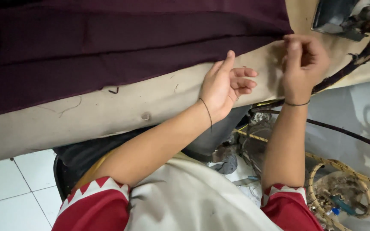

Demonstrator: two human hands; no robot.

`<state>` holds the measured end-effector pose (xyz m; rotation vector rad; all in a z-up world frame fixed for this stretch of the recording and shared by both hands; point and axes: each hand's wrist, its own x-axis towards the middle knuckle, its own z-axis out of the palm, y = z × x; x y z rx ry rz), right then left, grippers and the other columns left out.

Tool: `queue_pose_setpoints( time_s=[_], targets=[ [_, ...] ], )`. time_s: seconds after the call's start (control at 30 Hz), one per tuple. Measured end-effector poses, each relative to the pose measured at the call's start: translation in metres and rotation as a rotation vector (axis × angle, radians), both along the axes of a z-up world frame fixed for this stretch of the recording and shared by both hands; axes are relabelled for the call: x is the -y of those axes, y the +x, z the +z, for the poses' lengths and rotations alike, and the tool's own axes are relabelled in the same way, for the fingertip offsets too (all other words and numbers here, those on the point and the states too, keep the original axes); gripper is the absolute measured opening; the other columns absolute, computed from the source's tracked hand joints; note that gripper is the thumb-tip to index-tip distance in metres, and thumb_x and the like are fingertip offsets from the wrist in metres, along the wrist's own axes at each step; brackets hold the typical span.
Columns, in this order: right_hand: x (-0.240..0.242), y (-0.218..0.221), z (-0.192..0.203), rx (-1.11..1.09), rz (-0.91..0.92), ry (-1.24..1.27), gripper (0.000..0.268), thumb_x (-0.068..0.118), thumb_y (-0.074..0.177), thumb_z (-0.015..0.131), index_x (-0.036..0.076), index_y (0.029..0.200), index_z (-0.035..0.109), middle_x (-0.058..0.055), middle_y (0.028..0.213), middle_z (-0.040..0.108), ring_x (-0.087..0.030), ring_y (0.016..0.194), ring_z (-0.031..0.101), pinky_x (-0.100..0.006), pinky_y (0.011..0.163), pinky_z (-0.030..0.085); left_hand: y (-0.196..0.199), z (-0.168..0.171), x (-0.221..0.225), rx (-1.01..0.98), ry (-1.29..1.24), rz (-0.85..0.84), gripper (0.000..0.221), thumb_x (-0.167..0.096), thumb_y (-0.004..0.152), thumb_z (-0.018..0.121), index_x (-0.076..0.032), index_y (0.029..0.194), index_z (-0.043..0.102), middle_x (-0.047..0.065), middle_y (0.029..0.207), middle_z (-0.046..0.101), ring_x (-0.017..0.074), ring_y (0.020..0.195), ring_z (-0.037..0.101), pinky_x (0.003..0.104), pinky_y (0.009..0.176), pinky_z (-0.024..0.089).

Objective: Trimming loose threads from purple garments with a thread clipper and folding them on a workbench.

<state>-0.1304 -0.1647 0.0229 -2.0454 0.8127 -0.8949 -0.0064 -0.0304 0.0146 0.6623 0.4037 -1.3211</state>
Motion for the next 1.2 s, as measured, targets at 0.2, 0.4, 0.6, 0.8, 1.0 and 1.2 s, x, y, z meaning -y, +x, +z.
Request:
queue_pose_setpoints(
  time_s=[0.2, 0.4, 0.6, 0.8, 1.0, 1.2],
  targets=[
    [0.002, 0.011, 0.018, -0.147, 0.286, -0.294, 0.032, 0.023, 0.112, 0.067, -0.008, 0.108, 0.073, -0.021, 0.103, 0.067, -0.031, 0.095, 0.063, -0.039, 0.083, 0.048, -0.008, 0.000, 0.008, 0.047, 0.064, 0.006, 0.037, -0.040, 0.101, 0.058, -0.004, 0.097, 0.049, 0.021, 0.076, 0.069, 0.0239, 0.050, 0.066, 0.030, 0.043, 0.053],
    [0.005, 0.009, 0.018, -0.280, 0.270, -0.214, 0.018, 0.010, 0.108, 0.081, -0.005, 0.103, 0.071, -0.015, 0.095, 0.070, -0.023, 0.085, 0.064, -0.033, 0.076, 0.048, -0.012, -0.001, 0.015, 0.062, 0.073, 0.004, 0.038, -0.040, 0.101, 0.057, -0.003, 0.105, 0.051, 0.018, 0.075, 0.065, 0.0235, 0.047, 0.061, 0.034, 0.047, 0.050],
    [0.011, 0.010, 0.014, -0.303, 0.323, -0.315, 0.022, 0.013, 0.107, 0.086, -0.003, 0.098, 0.074, -0.013, 0.092, 0.073, -0.022, 0.080, 0.064, -0.032, 0.070, 0.047, -0.009, 0.012, 0.012, 0.105, 0.120, -0.006, 0.041, -0.042, 0.100, 0.055, -0.001, 0.102, 0.049, 0.018, 0.072, 0.061, 0.0230, 0.042, 0.053, 0.035, 0.045, 0.041],
    [0.013, 0.014, 0.016, -0.345, 0.329, -0.354, 0.027, 0.017, 0.107, 0.090, -0.002, 0.097, 0.073, -0.010, 0.087, 0.069, -0.020, 0.075, 0.060, -0.031, 0.067, 0.045, -0.011, 0.014, 0.009, 0.175, 0.106, -0.014, 0.044, -0.044, 0.100, 0.054, -0.001, 0.098, 0.049, 0.016, 0.071, 0.061, 0.0238, 0.042, 0.056, 0.034, 0.042, 0.043],
    [0.016, 0.016, 0.016, -0.312, 0.393, -0.459, 0.031, 0.019, 0.107, 0.089, -0.005, 0.096, 0.073, -0.014, 0.088, 0.069, -0.025, 0.076, 0.063, -0.034, 0.068, 0.047, -0.008, 0.017, 0.008, 0.171, 0.111, -0.025, 0.044, -0.045, 0.099, 0.054, -0.002, 0.097, 0.048, 0.016, 0.072, 0.060, 0.0238, 0.041, 0.056, 0.034, 0.040, 0.042],
    [0.017, 0.015, 0.016, -0.315, 0.391, -0.492, 0.031, 0.019, 0.110, 0.086, -0.001, 0.091, 0.072, -0.012, 0.084, 0.069, -0.024, 0.072, 0.062, -0.034, 0.065, 0.045, -0.006, 0.021, 0.007, 0.156, 0.096, -0.006, 0.043, -0.043, 0.100, 0.054, -0.001, 0.095, 0.048, 0.014, 0.071, 0.058, 0.0229, 0.040, 0.055, 0.033, 0.038, 0.039]
  ],
)
